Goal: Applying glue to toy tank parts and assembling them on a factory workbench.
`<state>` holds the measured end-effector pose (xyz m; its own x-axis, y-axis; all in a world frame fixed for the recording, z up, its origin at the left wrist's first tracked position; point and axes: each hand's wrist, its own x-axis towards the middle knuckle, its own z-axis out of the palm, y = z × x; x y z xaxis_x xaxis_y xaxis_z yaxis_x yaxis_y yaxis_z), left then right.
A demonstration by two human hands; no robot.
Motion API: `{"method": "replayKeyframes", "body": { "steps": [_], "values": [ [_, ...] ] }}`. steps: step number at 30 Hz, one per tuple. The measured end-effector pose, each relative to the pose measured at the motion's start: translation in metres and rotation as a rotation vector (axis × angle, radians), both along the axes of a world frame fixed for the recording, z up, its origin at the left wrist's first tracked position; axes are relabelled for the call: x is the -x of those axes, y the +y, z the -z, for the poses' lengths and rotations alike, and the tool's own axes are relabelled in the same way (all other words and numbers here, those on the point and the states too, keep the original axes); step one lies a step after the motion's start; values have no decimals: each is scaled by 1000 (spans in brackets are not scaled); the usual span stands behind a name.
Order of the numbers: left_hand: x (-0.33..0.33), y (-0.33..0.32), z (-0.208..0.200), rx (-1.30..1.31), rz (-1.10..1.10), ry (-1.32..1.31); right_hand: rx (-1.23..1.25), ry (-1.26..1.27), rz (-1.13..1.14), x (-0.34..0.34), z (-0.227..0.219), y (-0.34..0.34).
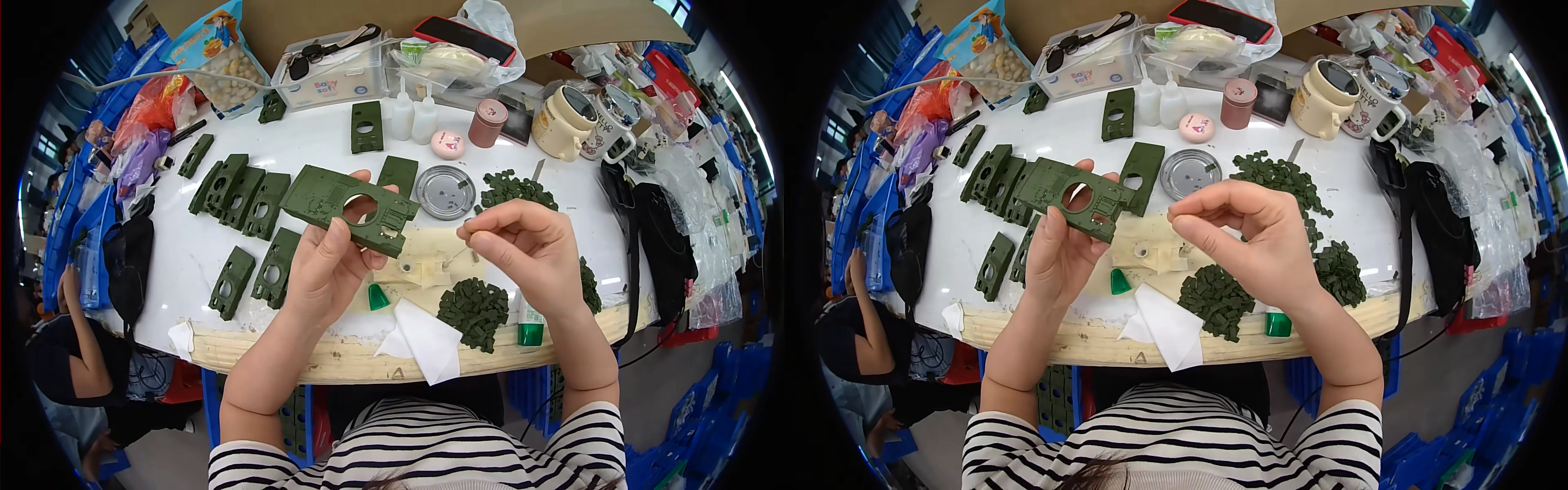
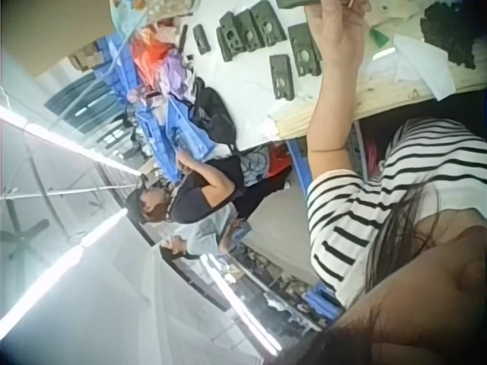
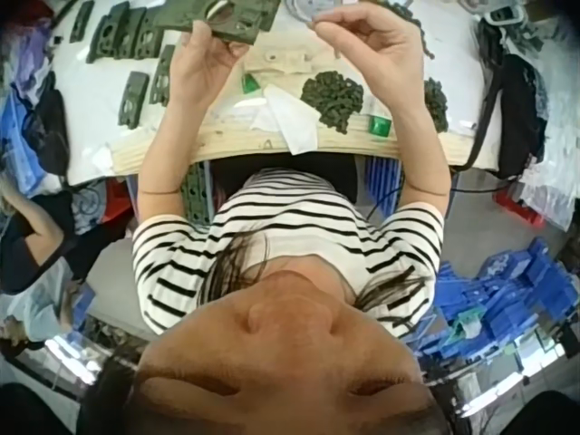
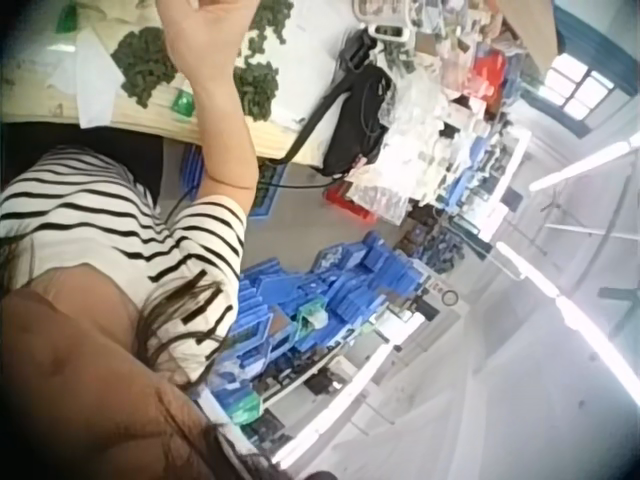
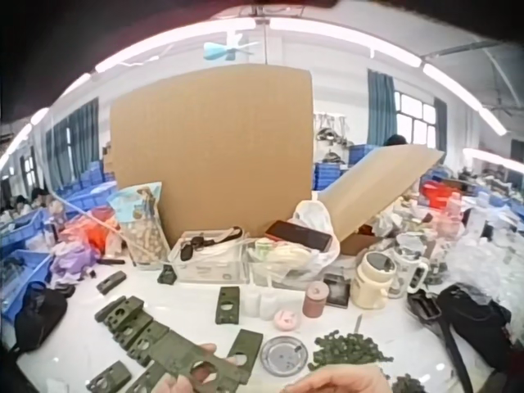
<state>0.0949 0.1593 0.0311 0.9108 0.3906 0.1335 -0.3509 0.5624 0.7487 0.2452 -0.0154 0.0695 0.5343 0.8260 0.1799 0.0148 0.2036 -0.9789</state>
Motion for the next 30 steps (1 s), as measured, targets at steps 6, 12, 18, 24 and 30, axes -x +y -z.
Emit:
{"method": "replayKeyframes", "body": {
  "steps": [6,12,18,24,30],
  "values": [
    [1,-2,-2,-94,22,17,40,14,-49,8,2,1],
    [1,-5,0,-111,67,53,37,-118,-81,5,6,1],
    [0,-7,0,-115,95,69,22,-19,-65,7,4,-1],
    [-1,-6,-3,-178,81,108,-15,-14,-44,5,3,-2],
    [-4,-9,0,-188,44,74,10,81,-21,9,-1,-4]
  ]
}}
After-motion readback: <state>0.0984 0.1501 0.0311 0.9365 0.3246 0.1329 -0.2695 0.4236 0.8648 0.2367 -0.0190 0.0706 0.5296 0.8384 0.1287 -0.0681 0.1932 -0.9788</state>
